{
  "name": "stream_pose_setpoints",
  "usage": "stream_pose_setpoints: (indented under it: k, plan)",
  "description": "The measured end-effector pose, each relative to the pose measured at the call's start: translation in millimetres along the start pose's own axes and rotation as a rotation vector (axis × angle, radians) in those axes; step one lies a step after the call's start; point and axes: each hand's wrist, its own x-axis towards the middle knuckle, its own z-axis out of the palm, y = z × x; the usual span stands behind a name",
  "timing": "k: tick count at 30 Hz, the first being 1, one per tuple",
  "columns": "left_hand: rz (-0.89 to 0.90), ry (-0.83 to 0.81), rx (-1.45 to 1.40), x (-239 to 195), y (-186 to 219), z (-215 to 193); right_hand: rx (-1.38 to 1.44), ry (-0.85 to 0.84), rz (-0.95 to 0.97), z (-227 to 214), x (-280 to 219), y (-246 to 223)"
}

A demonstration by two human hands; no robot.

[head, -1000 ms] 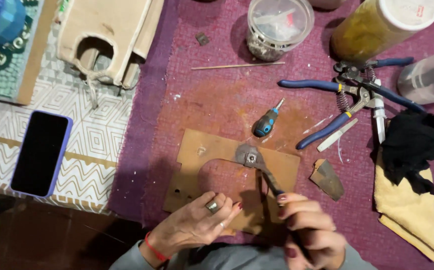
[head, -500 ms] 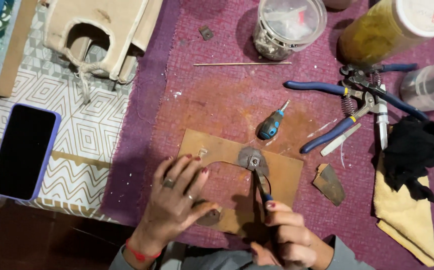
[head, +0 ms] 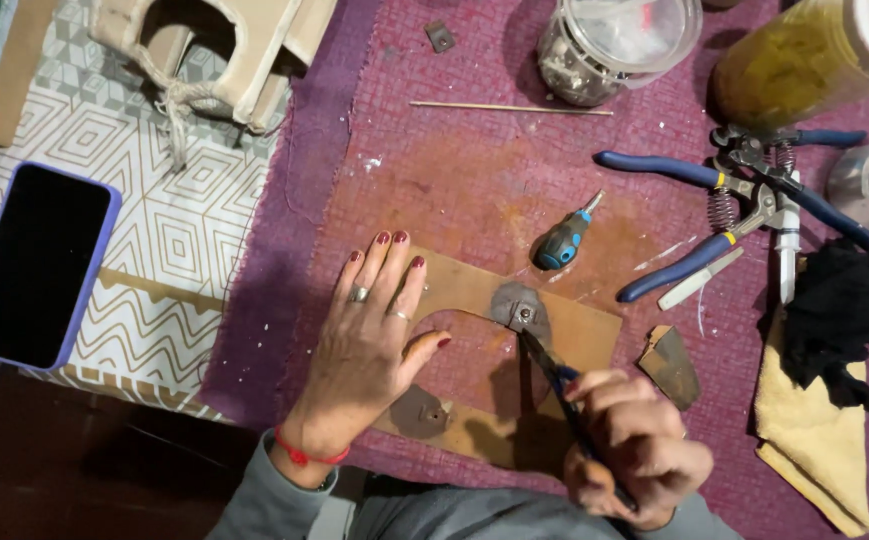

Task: The person uses pliers to bend and press small metal fittings onto a wooden board with an oval cutout, then works a small metal disc with a white stick and file, and finally tightens a screw on the board with a screwdriver.

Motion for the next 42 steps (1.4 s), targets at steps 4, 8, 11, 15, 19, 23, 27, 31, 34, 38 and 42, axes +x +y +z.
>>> stream_pose_setpoints:
  k: [4,8,11,15,19,23,27,31,34,38,42]
  plan:
    - [0.037,0.019,-0.035,-1,-1,-2,0.168,-0.124,-0.089,11,26,0]
    - [0.033,0.000,-0.031,-1,0,-4,-0.095,-0.026,0.007,17,8,-6]
    - [0.045,0.015,-0.022,0,-1,-6,-0.037,0.015,-0.066,18,18,2]
    - [0.060,0.009,-0.022,-1,0,-7,0.011,0.130,0.037,22,28,1]
    - [0.062,0.003,-0.018,0,0,-7,-0.017,0.219,0.069,28,37,0]
    - [0.056,-0.001,-0.016,-1,0,-6,0.135,0.349,0.174,22,38,6]
    - [0.048,-0.001,-0.020,0,1,-8,0.100,0.325,0.176,16,47,12]
    - [0.039,0.015,-0.032,1,2,-8,0.083,0.275,0.265,16,58,-4]
    - [0.040,0.030,-0.057,-8,-1,4,0.185,0.279,0.172,-2,45,-16]
    - [0.272,-0.071,-0.011,-27,21,-2,-0.188,0.331,0.055,-28,40,-35]
    - [0.516,-0.349,0.049,-53,46,-10,-0.293,0.401,0.172,-58,17,-33]
